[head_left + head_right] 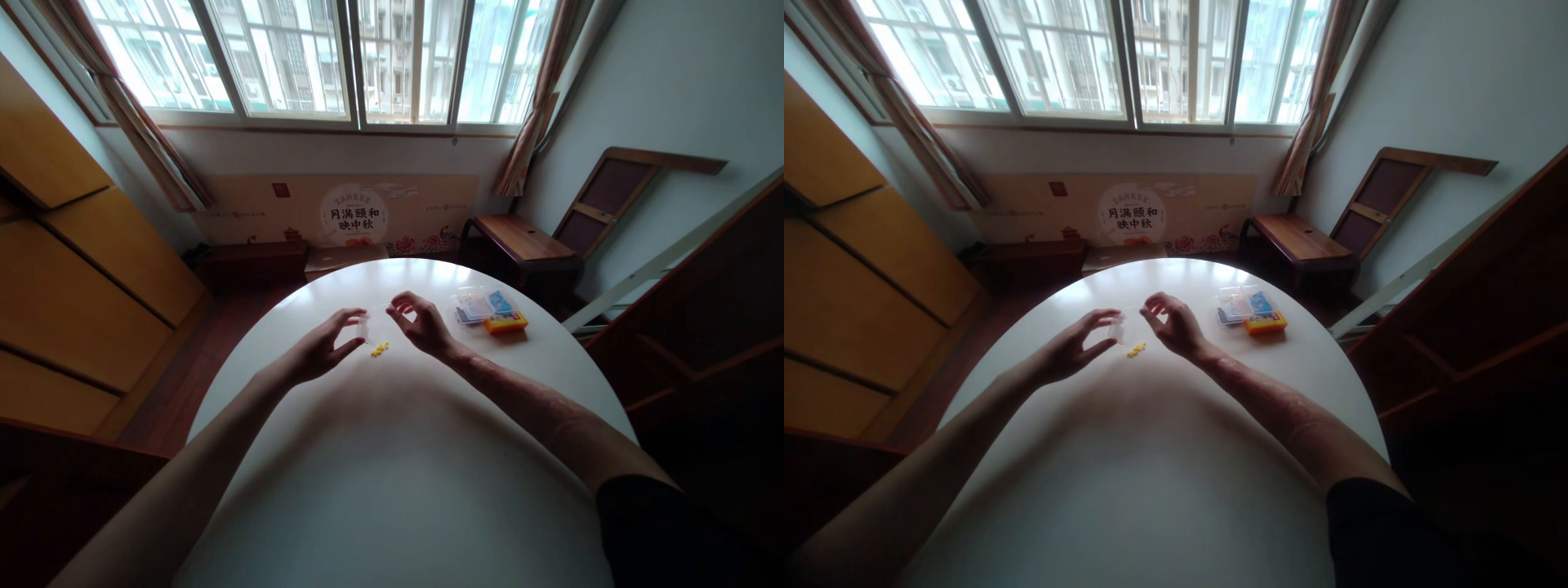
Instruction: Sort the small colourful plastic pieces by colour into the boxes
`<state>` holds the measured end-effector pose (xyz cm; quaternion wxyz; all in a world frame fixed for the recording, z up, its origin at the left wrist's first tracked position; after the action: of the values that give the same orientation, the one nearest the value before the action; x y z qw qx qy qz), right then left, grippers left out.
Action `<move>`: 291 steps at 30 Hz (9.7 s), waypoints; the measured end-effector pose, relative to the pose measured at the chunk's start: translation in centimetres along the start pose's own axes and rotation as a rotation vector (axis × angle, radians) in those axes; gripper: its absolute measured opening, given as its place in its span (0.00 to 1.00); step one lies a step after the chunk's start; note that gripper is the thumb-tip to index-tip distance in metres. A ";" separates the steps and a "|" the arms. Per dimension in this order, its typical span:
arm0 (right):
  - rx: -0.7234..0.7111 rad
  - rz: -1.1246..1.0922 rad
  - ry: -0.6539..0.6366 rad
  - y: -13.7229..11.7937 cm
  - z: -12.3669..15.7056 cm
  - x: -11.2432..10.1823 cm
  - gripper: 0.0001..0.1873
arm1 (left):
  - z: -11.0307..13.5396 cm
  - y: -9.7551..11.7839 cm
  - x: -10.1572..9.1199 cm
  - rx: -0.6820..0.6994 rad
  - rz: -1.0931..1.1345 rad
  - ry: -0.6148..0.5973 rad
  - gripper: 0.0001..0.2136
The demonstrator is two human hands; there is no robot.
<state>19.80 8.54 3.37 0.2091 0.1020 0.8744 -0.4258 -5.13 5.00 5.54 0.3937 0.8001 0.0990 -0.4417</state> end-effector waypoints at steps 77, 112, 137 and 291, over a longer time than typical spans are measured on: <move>-0.211 -0.115 -0.502 -1.8 3.2 -6.0 0.45 | -3.8 1.7 7.1 -0.325 1.115 0.024 0.30; -0.100 0.078 -0.299 0.5 2.2 -2.0 0.19 | -1.7 1.2 -1.0 0.109 0.000 -0.063 0.34; -0.119 0.084 -0.258 0.8 2.0 -2.6 0.14 | -3.6 5.5 -3.0 0.156 -0.189 -0.261 0.23; -0.016 0.110 -0.168 0.5 4.5 -1.4 0.09 | 0.1 4.0 0.5 0.207 -0.110 0.049 0.32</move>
<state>22.48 5.34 1.18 0.3056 0.1121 0.8503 -0.4136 -2.86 2.18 7.30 0.2819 0.8403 0.1061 -0.4508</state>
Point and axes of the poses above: each hand's wrist, its own z-axis away from the middle knuckle, its own x-axis out of the palm, y = z × x, the point moved 3 cm from there along -z, towards the middle knuckle, and after that the axes turned 5 degrees about -y, right-handed, at the moved point
